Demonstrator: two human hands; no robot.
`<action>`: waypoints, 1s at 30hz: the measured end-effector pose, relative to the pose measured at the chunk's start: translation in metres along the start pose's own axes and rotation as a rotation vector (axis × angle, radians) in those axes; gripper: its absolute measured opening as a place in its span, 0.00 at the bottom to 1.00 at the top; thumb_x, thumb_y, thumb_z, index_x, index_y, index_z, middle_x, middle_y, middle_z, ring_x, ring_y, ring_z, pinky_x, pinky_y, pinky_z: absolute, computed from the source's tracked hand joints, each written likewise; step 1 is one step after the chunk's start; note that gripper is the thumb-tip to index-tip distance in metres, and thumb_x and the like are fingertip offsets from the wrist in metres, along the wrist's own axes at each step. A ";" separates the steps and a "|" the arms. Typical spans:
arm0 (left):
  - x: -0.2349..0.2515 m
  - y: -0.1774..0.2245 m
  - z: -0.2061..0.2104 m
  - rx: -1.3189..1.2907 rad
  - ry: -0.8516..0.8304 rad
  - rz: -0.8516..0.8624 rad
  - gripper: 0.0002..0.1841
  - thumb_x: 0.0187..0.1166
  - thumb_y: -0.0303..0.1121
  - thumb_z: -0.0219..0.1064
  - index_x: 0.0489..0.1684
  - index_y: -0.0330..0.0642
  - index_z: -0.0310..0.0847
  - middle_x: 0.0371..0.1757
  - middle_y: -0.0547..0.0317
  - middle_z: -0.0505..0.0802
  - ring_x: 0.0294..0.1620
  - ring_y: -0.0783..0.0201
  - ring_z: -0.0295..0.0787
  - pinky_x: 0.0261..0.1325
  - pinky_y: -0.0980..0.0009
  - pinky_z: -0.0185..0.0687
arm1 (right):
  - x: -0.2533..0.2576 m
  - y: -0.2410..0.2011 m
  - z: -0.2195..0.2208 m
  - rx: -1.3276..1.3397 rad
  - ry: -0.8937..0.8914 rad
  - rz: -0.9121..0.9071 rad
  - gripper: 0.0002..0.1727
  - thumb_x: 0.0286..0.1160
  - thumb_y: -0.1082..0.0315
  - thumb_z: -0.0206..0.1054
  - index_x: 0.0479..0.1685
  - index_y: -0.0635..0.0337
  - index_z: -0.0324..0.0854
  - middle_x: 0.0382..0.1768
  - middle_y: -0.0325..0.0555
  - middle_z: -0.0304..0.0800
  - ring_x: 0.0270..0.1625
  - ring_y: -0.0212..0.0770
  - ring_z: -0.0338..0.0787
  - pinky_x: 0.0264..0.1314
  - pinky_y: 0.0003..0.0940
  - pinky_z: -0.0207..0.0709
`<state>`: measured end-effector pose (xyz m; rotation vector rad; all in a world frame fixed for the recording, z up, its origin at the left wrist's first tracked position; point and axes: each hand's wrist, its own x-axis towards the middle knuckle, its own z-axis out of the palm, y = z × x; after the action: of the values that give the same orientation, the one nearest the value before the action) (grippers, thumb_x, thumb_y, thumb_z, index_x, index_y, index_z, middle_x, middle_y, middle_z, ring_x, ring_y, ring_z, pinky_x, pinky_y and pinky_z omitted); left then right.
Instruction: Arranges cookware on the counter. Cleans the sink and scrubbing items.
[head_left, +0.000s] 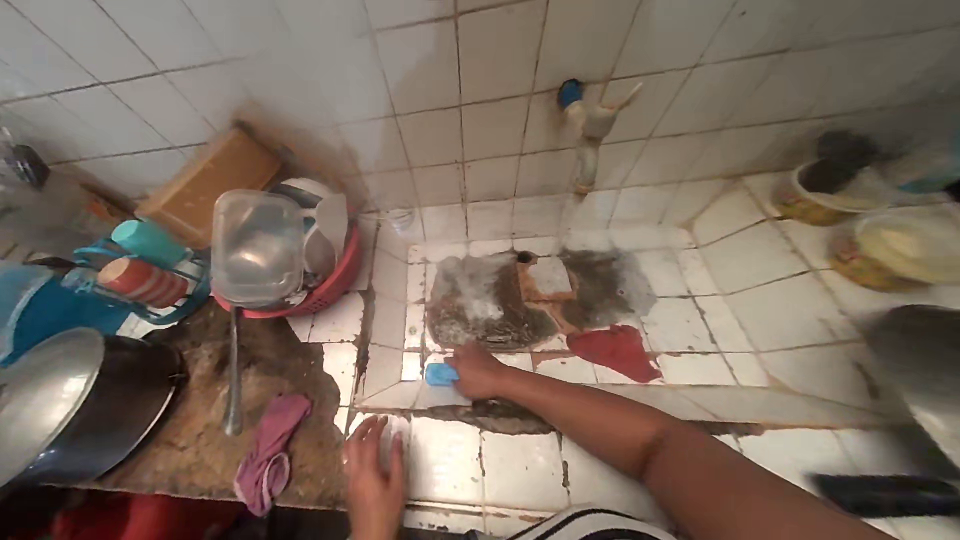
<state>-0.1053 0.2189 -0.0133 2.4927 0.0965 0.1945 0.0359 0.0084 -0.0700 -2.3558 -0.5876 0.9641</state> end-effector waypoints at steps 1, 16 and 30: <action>-0.011 -0.007 0.000 0.056 0.048 0.047 0.20 0.77 0.36 0.65 0.56 0.26 0.88 0.64 0.28 0.87 0.67 0.28 0.82 0.69 0.34 0.73 | 0.002 -0.005 0.002 -0.059 -0.002 0.007 0.34 0.86 0.58 0.60 0.87 0.68 0.65 0.81 0.72 0.70 0.86 0.69 0.65 0.89 0.66 0.51; -0.027 -0.026 0.036 0.145 0.095 0.032 0.19 0.77 0.41 0.60 0.48 0.36 0.93 0.61 0.41 0.92 0.67 0.33 0.83 0.65 0.33 0.73 | 0.022 0.066 -0.078 -0.006 0.325 0.247 0.33 0.83 0.56 0.68 0.80 0.72 0.71 0.79 0.74 0.71 0.84 0.69 0.69 0.85 0.62 0.64; -0.027 -0.030 0.034 0.134 0.103 0.037 0.18 0.76 0.41 0.61 0.47 0.38 0.94 0.61 0.42 0.92 0.66 0.34 0.84 0.66 0.34 0.72 | 0.010 0.103 -0.072 -0.003 0.349 0.075 0.31 0.76 0.53 0.73 0.76 0.60 0.80 0.72 0.69 0.81 0.78 0.67 0.78 0.82 0.63 0.68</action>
<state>-0.1266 0.2201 -0.0615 2.6187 0.1089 0.3419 0.1152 -0.0867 -0.0944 -2.4849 -0.3650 0.5595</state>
